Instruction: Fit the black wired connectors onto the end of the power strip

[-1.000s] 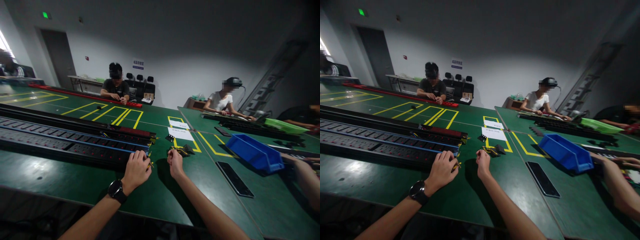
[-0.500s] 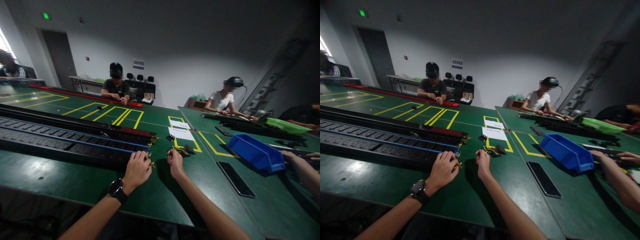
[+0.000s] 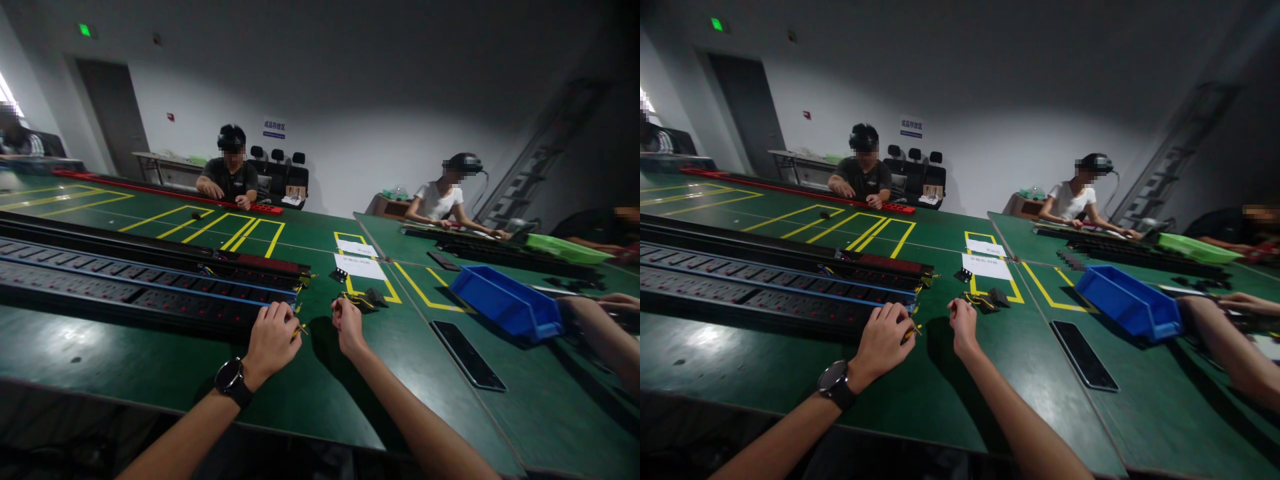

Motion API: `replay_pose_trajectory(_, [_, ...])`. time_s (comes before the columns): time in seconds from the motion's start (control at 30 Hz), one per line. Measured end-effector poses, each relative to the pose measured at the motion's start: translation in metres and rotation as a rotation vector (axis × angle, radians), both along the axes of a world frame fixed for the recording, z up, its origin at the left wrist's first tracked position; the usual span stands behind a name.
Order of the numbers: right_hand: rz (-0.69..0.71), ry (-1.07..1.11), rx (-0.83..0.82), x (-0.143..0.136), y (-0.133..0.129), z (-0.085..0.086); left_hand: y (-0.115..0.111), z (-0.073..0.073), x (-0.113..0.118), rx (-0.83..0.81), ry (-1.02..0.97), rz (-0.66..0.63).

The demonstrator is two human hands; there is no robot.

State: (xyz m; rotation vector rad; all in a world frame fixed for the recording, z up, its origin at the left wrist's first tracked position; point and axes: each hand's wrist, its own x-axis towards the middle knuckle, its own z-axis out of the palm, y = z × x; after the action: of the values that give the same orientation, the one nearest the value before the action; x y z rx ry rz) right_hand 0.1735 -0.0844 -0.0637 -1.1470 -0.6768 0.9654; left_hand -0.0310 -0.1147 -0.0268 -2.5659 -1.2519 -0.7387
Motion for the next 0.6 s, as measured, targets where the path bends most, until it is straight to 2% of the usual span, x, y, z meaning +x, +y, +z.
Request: replay_pose_trajectory(0.6, [-0.012, -0.005, -0.009, -0.0030, -0.0018, 0.0043, -0.0006, 0.0012, 0.0002, -0.011, -0.004, 0.002])
